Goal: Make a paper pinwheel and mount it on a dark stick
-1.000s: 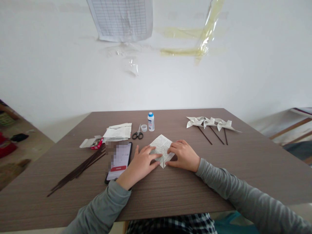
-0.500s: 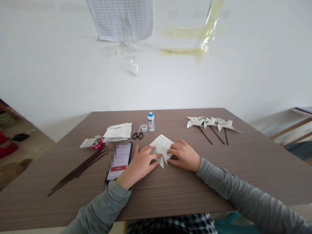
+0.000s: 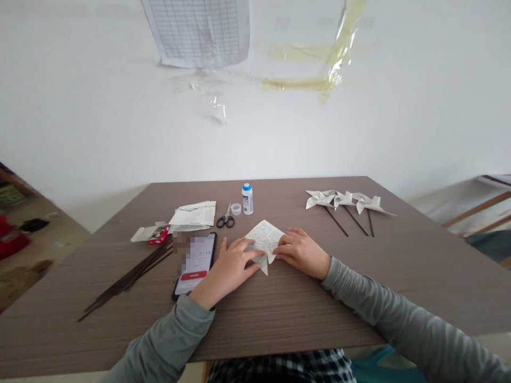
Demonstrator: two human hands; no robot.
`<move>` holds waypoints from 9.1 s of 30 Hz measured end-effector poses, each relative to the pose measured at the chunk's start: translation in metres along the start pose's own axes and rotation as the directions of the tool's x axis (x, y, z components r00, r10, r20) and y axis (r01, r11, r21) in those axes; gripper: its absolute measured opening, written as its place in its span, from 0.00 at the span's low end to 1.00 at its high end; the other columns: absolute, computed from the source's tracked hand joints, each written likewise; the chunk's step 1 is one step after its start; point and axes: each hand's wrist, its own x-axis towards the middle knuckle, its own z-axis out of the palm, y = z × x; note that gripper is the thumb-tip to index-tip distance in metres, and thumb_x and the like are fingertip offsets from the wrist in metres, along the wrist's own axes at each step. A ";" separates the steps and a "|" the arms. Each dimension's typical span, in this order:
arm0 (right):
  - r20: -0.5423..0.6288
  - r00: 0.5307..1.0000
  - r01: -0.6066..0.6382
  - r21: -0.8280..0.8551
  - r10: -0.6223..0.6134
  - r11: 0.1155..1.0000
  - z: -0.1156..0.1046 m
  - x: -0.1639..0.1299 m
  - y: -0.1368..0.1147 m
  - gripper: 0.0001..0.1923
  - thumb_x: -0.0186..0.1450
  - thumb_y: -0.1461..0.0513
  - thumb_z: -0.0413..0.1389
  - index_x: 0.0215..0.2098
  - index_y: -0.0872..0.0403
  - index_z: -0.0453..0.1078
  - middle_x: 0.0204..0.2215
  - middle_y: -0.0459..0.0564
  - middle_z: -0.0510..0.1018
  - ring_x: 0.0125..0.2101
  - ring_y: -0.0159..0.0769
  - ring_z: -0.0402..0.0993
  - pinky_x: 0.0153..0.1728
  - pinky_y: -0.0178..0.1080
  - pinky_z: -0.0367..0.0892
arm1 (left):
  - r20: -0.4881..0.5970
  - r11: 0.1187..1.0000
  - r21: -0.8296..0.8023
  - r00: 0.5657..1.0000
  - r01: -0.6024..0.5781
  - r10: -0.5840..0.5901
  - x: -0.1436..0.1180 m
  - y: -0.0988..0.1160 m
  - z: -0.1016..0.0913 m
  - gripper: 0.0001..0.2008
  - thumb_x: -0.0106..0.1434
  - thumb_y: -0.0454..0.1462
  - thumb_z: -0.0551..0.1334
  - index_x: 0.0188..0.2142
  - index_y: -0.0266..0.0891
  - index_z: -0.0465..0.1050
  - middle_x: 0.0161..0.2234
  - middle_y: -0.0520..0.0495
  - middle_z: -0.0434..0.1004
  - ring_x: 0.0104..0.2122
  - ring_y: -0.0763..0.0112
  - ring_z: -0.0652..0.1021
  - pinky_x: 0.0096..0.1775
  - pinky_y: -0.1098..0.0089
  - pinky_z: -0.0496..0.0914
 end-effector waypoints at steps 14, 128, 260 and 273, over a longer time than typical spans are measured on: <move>-0.059 0.995 -0.077 -0.011 0.076 0.997 0.023 -0.003 0.009 0.13 0.87 0.56 0.64 0.44 0.42 0.90 0.47 0.54 0.94 0.53 0.55 0.92 0.62 0.58 0.82 | -0.098 1.000 -0.007 0.995 -0.006 0.005 0.002 -0.004 0.008 0.16 0.82 0.41 0.75 0.65 0.53 0.93 0.69 0.38 0.89 0.72 0.36 0.82 0.81 0.20 0.65; -0.035 0.999 -0.021 0.027 0.022 0.999 0.028 -0.007 0.023 0.13 0.87 0.60 0.65 0.62 0.45 0.92 0.63 0.56 0.95 0.65 0.55 0.89 0.81 0.71 0.64 | -0.054 0.998 0.063 0.999 0.000 0.003 0.019 0.013 0.007 0.23 0.83 0.42 0.69 0.73 0.56 0.90 0.67 0.38 0.86 0.70 0.34 0.79 0.82 0.13 0.56; -0.064 0.998 -0.006 -0.031 0.004 1.000 0.023 -0.006 0.019 0.16 0.87 0.54 0.61 0.57 0.31 0.93 0.59 0.52 0.96 0.62 0.56 0.92 0.78 0.69 0.75 | -0.102 0.996 -0.009 0.991 0.083 -0.084 0.015 0.016 0.007 0.15 0.80 0.41 0.74 0.63 0.53 0.94 0.69 0.41 0.89 0.72 0.36 0.82 0.84 0.20 0.60; -0.042 0.999 0.013 -0.008 -0.013 1.000 0.028 -0.006 0.026 0.13 0.86 0.60 0.66 0.62 0.41 0.92 0.61 0.53 0.95 0.64 0.53 0.90 0.81 0.70 0.68 | -0.069 0.997 0.028 0.995 0.073 -0.071 0.014 0.014 0.008 0.23 0.82 0.42 0.70 0.72 0.57 0.90 0.72 0.40 0.87 0.73 0.36 0.79 0.84 0.20 0.59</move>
